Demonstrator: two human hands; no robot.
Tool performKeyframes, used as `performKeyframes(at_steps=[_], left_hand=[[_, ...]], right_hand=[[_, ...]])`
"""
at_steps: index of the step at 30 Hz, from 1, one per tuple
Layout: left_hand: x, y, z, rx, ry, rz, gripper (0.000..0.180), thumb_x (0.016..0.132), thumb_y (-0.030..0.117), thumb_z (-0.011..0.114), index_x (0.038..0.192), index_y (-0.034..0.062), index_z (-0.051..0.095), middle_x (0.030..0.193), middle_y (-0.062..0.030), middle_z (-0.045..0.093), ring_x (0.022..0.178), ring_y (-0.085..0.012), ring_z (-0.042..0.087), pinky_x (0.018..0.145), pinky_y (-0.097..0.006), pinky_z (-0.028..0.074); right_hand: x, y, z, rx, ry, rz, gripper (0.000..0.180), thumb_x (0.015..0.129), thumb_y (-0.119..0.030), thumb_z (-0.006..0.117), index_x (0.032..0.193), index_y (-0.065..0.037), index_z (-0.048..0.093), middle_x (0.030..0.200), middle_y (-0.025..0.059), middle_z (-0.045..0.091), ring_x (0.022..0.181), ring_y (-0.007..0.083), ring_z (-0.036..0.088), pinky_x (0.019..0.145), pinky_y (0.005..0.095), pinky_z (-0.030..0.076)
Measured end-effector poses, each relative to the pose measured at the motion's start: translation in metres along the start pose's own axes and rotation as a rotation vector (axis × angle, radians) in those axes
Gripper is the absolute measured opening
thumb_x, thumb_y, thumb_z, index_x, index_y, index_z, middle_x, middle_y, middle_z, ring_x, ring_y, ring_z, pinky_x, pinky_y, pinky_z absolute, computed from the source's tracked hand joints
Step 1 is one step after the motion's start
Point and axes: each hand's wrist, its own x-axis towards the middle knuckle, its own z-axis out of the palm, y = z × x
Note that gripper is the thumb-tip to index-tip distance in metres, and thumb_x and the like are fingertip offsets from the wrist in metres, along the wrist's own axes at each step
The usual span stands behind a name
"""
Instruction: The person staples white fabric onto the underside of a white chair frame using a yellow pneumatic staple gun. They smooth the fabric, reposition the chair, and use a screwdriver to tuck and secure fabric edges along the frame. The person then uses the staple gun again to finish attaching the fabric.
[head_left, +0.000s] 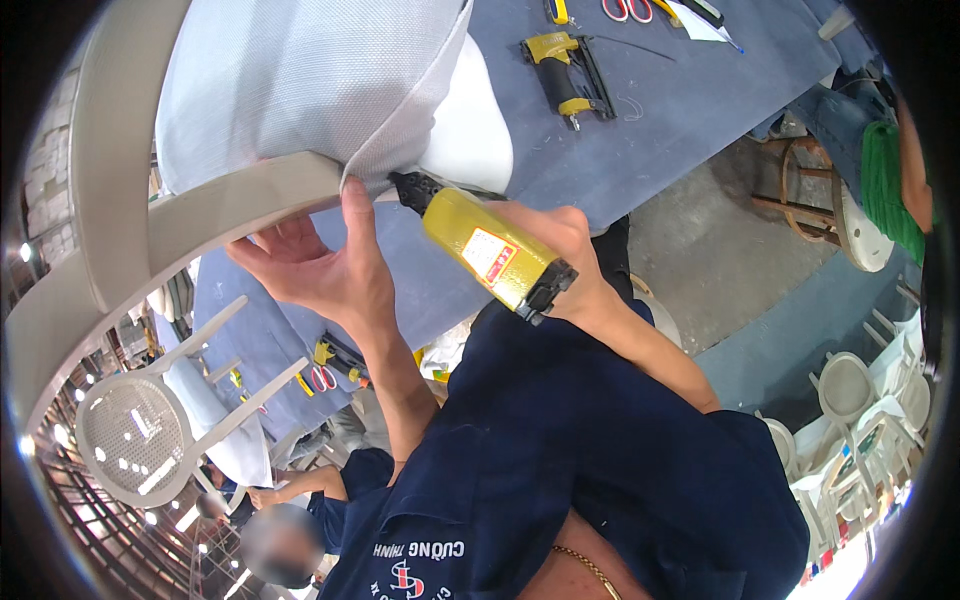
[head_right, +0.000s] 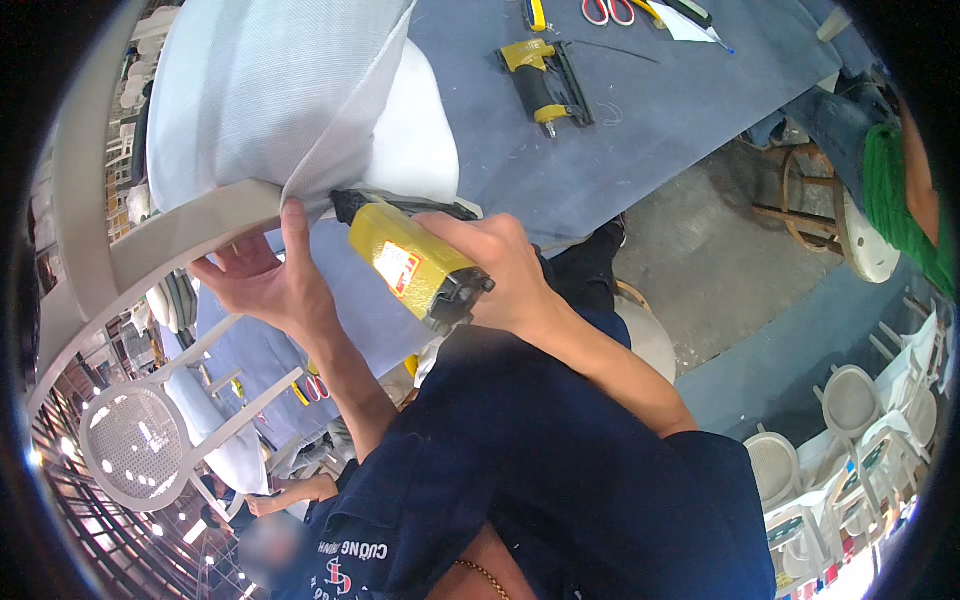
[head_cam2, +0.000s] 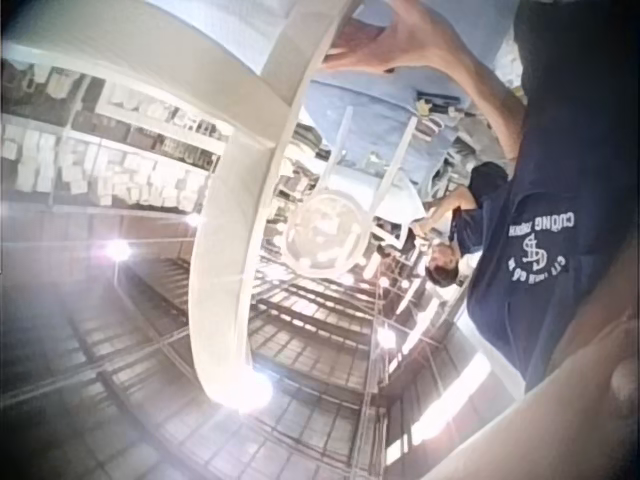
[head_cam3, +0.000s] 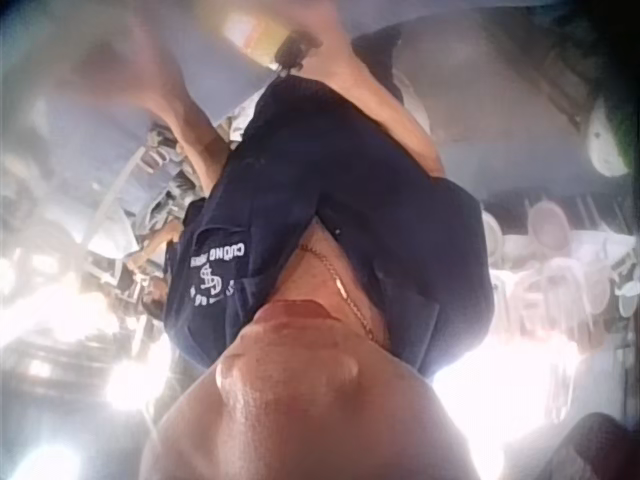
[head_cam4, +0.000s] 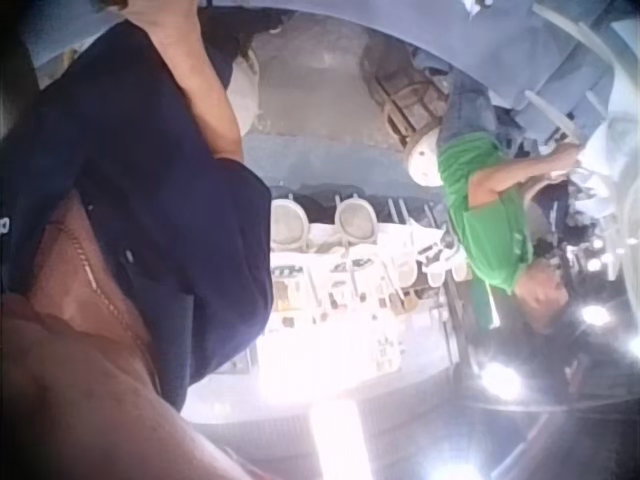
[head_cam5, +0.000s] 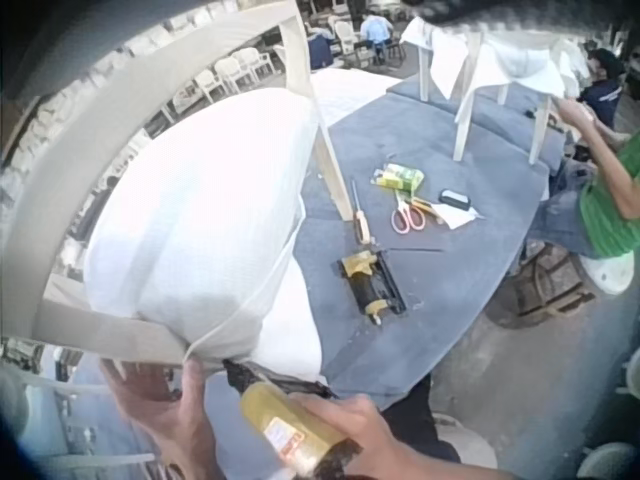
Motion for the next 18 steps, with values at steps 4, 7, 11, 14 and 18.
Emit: performKeyframes(at_steps=[4, 7, 11, 14, 18], left_hand=[[0.002, -0.002, -0.001, -0.002, -0.002, -0.006, 0.091, 0.077, -0.011, 0.081, 0.151, -0.002, 0.029, 0.141, -0.0233, 0.051, 0.129, -0.0296, 0.057, 0.107, -0.041, 0.052], [0.003, -0.001, -0.002, 0.018, -0.005, 0.022, 0.092, 0.077, -0.011, 0.08, 0.151, -0.0017, 0.027, 0.14, -0.023, 0.051, 0.128, -0.0294, 0.058, 0.106, -0.041, 0.052], [0.001, -0.003, -0.002, 0.038, -0.009, 0.016, 0.091, 0.078, -0.012, 0.079, 0.151, -0.0012, 0.026, 0.141, -0.0245, 0.05, 0.128, -0.0297, 0.058, 0.107, -0.041, 0.052], [0.0, -0.003, 0.0, 0.017, -0.004, 0.013, 0.09, 0.078, -0.013, 0.079, 0.15, -0.0007, 0.026, 0.141, -0.0255, 0.05, 0.129, -0.03, 0.057, 0.107, -0.041, 0.051], [-0.001, 0.0, 0.002, -0.012, 0.001, 0.007, 0.089, 0.078, -0.014, 0.078, 0.149, -0.0005, 0.027, 0.14, -0.0251, 0.051, 0.129, -0.0296, 0.058, 0.107, -0.041, 0.052]], right_hand=[[-0.002, -0.001, -0.003, 0.054, 0.003, 0.007, 0.045, 0.072, -0.016, 0.083, 0.111, 0.002, 0.068, 0.078, 0.0213, 0.069, 0.067, 0.0367, 0.07, 0.057, 0.0355, 0.052], [-0.002, 0.003, -0.001, 0.06, 0.011, 0.005, 0.046, 0.072, -0.016, 0.083, 0.111, 0.003, 0.068, 0.08, 0.022, 0.069, 0.067, 0.0368, 0.07, 0.057, 0.0347, 0.052], [0.0, 0.007, -0.001, 0.052, 0.005, 0.017, 0.045, 0.073, -0.015, 0.083, 0.112, 0.002, 0.068, 0.081, 0.0222, 0.069, 0.068, 0.0368, 0.07, 0.057, 0.0344, 0.052], [0.002, 0.003, 0.0, 0.058, 0.004, 0.036, 0.044, 0.073, -0.015, 0.083, 0.111, 0.002, 0.068, 0.081, 0.0222, 0.069, 0.068, 0.0376, 0.07, 0.057, 0.0342, 0.051], [0.0, 0.007, 0.002, -0.012, -0.011, 0.047, 0.045, 0.073, -0.017, 0.083, 0.111, 0.001, 0.068, 0.08, 0.0217, 0.069, 0.068, 0.038, 0.069, 0.057, 0.0355, 0.052]])
